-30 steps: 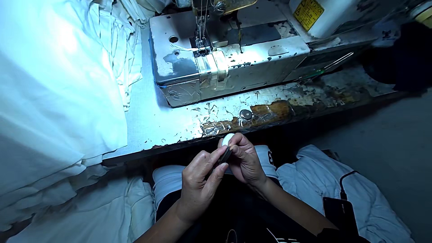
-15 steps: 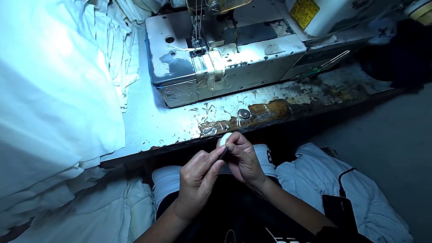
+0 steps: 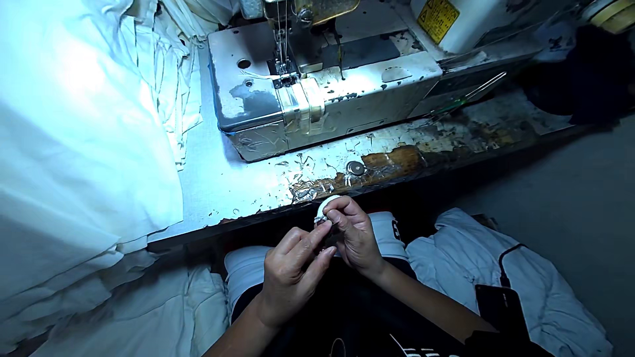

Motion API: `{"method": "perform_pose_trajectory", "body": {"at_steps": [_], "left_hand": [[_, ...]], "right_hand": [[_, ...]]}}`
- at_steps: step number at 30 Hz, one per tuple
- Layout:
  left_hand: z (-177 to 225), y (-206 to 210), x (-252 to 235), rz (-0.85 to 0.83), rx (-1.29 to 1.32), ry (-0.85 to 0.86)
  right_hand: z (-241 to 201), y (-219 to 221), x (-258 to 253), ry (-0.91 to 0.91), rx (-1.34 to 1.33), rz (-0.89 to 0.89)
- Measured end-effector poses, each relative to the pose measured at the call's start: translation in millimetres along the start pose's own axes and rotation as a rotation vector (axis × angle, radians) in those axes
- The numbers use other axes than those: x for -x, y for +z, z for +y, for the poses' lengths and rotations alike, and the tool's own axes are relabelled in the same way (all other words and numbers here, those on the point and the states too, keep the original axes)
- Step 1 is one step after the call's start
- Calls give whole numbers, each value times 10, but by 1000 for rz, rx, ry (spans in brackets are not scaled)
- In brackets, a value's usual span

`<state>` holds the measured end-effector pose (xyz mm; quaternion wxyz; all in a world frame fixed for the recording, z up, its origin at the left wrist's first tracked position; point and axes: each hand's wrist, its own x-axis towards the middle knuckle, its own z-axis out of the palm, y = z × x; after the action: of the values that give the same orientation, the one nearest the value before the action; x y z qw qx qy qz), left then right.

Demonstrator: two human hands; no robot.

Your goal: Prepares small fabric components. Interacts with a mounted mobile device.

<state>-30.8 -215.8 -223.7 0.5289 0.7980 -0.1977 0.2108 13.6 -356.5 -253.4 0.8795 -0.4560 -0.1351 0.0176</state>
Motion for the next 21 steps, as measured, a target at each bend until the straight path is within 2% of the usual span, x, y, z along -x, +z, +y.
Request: {"method": "perform_pose_trajectory", "body": {"at_steps": [15, 18, 21], "left_hand": [[-35, 16, -11, -18, 56, 3], [9, 23, -40, 31, 151, -64], [2, 22, -145, 149, 109, -96]], "right_hand": [[-18, -4, -23, 14, 11, -19], [-29, -29, -20, 39, 33, -97], [-90, -19, -10, 10, 101, -272]]}}
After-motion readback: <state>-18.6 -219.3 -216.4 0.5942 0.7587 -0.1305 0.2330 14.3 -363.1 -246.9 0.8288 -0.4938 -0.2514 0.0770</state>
